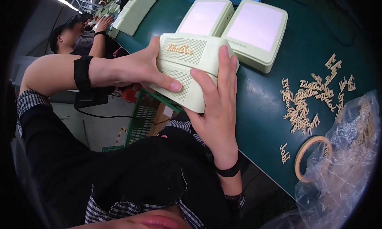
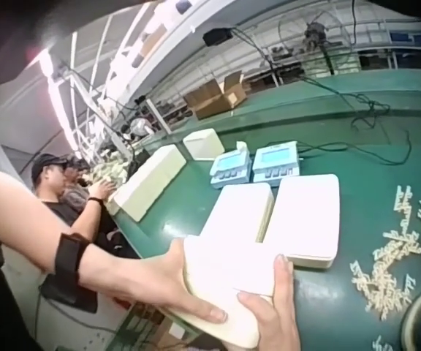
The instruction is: The person tests the screens of several light boxes by pressing them and then attaches decorative labels to the grilles of two speakers.
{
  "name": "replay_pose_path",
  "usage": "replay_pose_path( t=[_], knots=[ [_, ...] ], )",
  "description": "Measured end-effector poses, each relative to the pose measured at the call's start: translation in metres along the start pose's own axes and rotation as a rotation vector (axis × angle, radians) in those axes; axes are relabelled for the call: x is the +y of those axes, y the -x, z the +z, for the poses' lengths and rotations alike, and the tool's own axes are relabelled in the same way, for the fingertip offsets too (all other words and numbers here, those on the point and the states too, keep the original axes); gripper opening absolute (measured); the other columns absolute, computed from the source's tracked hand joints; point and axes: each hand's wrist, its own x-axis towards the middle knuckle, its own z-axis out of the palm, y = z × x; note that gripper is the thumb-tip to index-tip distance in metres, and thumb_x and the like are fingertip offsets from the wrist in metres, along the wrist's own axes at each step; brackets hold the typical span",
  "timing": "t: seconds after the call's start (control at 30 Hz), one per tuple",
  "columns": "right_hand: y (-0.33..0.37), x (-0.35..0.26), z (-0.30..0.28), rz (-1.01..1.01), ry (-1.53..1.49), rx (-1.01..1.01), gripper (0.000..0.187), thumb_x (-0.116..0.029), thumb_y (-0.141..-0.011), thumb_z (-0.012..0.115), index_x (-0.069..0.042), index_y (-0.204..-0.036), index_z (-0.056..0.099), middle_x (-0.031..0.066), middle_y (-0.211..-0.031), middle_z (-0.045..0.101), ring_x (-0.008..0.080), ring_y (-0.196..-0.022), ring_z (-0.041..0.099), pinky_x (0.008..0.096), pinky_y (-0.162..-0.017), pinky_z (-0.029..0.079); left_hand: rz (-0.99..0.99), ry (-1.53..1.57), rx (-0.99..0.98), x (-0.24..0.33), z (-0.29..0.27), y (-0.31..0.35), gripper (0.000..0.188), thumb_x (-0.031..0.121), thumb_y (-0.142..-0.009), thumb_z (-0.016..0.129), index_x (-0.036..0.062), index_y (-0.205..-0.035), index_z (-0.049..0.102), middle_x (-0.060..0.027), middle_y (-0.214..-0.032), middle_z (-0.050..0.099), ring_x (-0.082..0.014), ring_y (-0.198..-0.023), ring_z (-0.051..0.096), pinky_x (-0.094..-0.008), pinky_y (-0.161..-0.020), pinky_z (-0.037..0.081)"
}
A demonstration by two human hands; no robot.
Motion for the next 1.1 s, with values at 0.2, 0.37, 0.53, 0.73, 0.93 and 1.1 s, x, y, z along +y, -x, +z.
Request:
replay_pose_path(
  t=[0.2,0.37,0.53,0.73,0.93,1.1],
  knots=[
    [0.003,-0.003,-0.003,0.002,-0.005,-0.011,0.075,-0.003,-0.068,0.083,-0.017,-0.133,0.047,0.0280,-0.160,0.013,0.0474,-0.143,0.029,0.0490,-0.110,0.037,0.014,0.016,-0.009,-0.010,0.001,-0.003,0.128,0.047,-0.062,0.092,-0.0153,-0.136,0.009,-0.0280,-0.129,0.043,-0.0346,-0.119,0.054,-0.0405,-0.079,0.059],
    [-0.001,-0.001,-0.004,0.009,0.001,-0.017,0.075,-0.004,-0.069,0.083,-0.016,-0.133,0.046,0.0274,-0.160,0.012,0.0465,-0.143,0.030,0.0485,-0.110,0.038,0.190,0.105,-0.059,-0.043,-0.014,-0.018,0.125,0.046,-0.063,0.092,-0.0085,-0.139,0.010,-0.0249,-0.130,0.044,-0.0321,-0.120,0.054,-0.0364,-0.077,0.059],
    [-0.005,-0.001,-0.003,-0.056,0.019,-0.041,0.075,-0.003,-0.069,0.082,-0.016,-0.134,0.046,0.0273,-0.160,0.012,0.0455,-0.143,0.031,0.0479,-0.110,0.038,0.042,0.214,-0.137,-0.030,-0.014,0.001,0.120,0.045,-0.068,0.089,-0.0027,-0.143,0.008,-0.0241,-0.133,0.042,-0.0321,-0.122,0.053,-0.0384,-0.080,0.059],
    [-0.002,-0.012,-0.009,-0.030,0.134,-0.033,0.077,-0.002,-0.069,0.081,-0.016,-0.135,0.045,0.0271,-0.160,0.012,0.0457,-0.142,0.031,0.0476,-0.110,0.037,0.492,-0.115,0.055,-0.062,-0.019,-0.028,0.111,0.041,-0.075,0.086,-0.0031,-0.146,0.012,-0.0261,-0.137,0.041,-0.0357,-0.122,0.053,-0.0426,-0.095,0.052],
    [0.020,-0.023,-0.006,-0.028,0.241,-0.020,0.072,-0.002,-0.069,0.081,-0.017,-0.131,0.047,0.0251,-0.156,0.025,0.0493,-0.139,0.034,0.0519,-0.110,0.037,1.073,-0.437,0.123,-0.049,-0.033,-0.052,0.087,0.027,-0.074,0.084,0.0036,-0.144,0.039,-0.0174,-0.130,0.053,-0.0313,-0.122,0.051,-0.0384,-0.103,0.042],
    [0.067,-0.038,-0.016,-0.232,0.347,-0.086,0.059,-0.002,-0.072,0.075,-0.016,-0.124,0.051,0.0179,-0.131,0.052,0.0508,-0.125,0.048,0.0684,-0.105,0.034,1.172,-0.541,0.229,-0.045,-0.032,-0.052,0.067,0.022,-0.072,0.081,0.0014,-0.130,0.053,-0.0144,-0.115,0.060,-0.0352,-0.112,0.057,-0.0409,-0.091,0.051]
  ],
)
